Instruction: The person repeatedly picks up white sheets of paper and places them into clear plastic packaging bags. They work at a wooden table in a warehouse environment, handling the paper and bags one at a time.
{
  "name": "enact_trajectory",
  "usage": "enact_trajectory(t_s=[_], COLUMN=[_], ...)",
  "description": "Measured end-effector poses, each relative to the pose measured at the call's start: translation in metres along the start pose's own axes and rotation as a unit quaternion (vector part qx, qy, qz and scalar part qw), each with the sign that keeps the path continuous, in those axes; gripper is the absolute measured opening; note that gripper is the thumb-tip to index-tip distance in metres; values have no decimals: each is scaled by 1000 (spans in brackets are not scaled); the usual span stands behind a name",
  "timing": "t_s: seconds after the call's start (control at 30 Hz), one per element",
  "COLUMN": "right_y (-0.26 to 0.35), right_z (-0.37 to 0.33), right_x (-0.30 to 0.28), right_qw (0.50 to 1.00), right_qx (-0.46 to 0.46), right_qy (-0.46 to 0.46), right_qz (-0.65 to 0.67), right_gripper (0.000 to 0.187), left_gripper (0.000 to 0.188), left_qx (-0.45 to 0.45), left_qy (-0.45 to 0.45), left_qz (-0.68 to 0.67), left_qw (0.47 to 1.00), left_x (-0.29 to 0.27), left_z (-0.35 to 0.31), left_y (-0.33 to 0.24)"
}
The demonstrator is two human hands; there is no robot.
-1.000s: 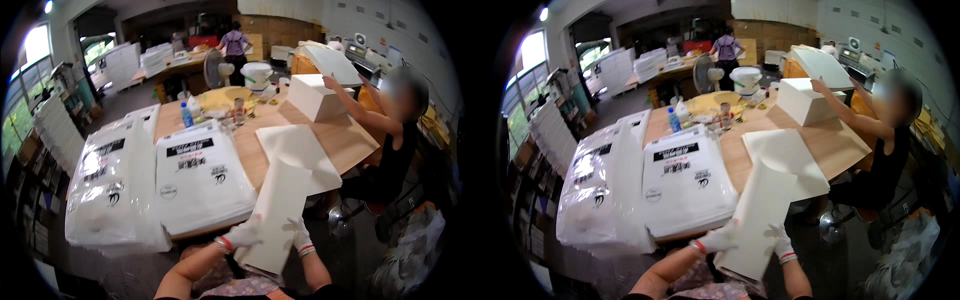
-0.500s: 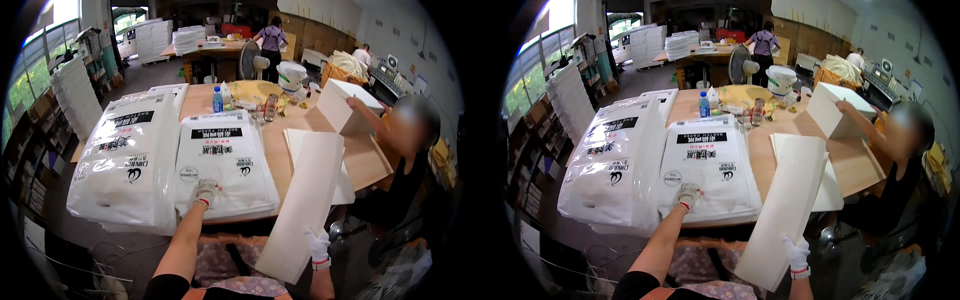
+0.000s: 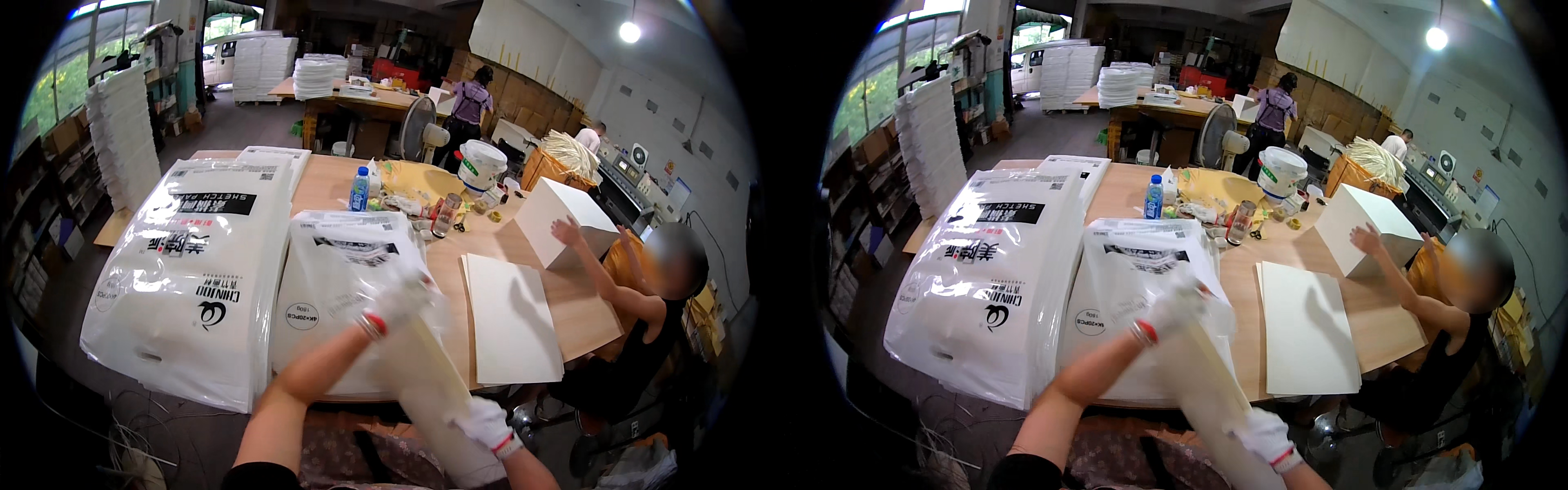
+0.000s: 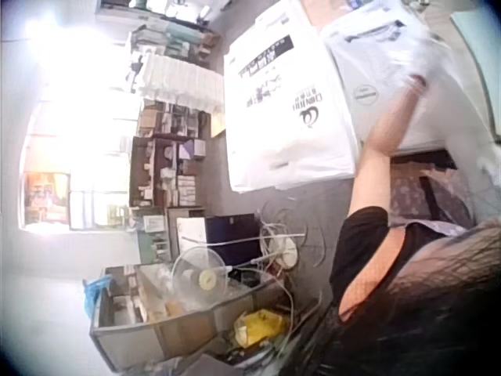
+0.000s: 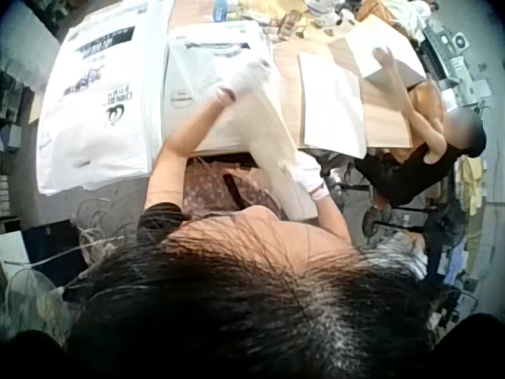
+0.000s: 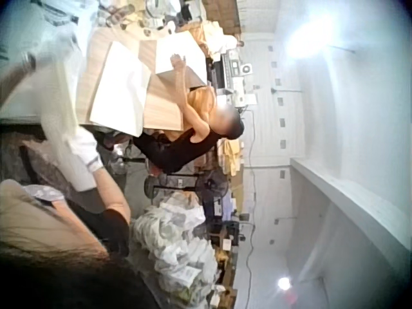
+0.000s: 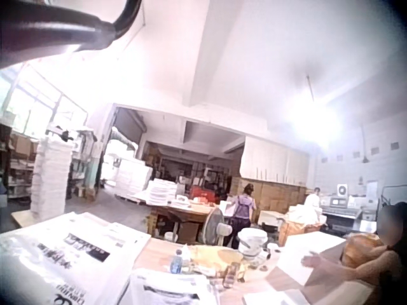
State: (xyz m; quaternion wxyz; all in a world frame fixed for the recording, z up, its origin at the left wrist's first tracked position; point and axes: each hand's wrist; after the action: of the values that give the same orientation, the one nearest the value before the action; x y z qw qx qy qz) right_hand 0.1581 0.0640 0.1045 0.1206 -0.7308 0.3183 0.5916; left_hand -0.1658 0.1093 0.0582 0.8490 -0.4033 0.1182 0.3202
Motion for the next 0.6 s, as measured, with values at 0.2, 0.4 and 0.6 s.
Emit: enact_trajectory(t_s=[0.2,0.4,0.6], right_y=[-33,-78,-71], right_z=[88,129,94], right_x=[31,128,79], right_qw=[936,894,959], right_qx=[22,235,200], right_qy=[-338,-340,-189], right_qz=[92,175,61], right_gripper=[37,18,29], left_gripper=[28,29,27], left_qx=[-311,107,-313], left_qy=[139,78,-136], left_qz=[-151,172,268], left_qw=[928,976,901], left_x=[64,60,-33], left_z=[-38,-167,-246], left_y=[-102,-71,-3])
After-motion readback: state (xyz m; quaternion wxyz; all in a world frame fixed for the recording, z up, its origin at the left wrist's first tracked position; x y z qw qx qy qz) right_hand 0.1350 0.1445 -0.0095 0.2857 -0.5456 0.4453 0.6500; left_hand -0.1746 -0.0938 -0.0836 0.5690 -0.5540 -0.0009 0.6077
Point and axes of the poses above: each hand's wrist, its own z-axis towards the middle knuckle, its own x-axis out of the palm, y = z × x, and after that the axes turned 6 degrees about -z, right-handed
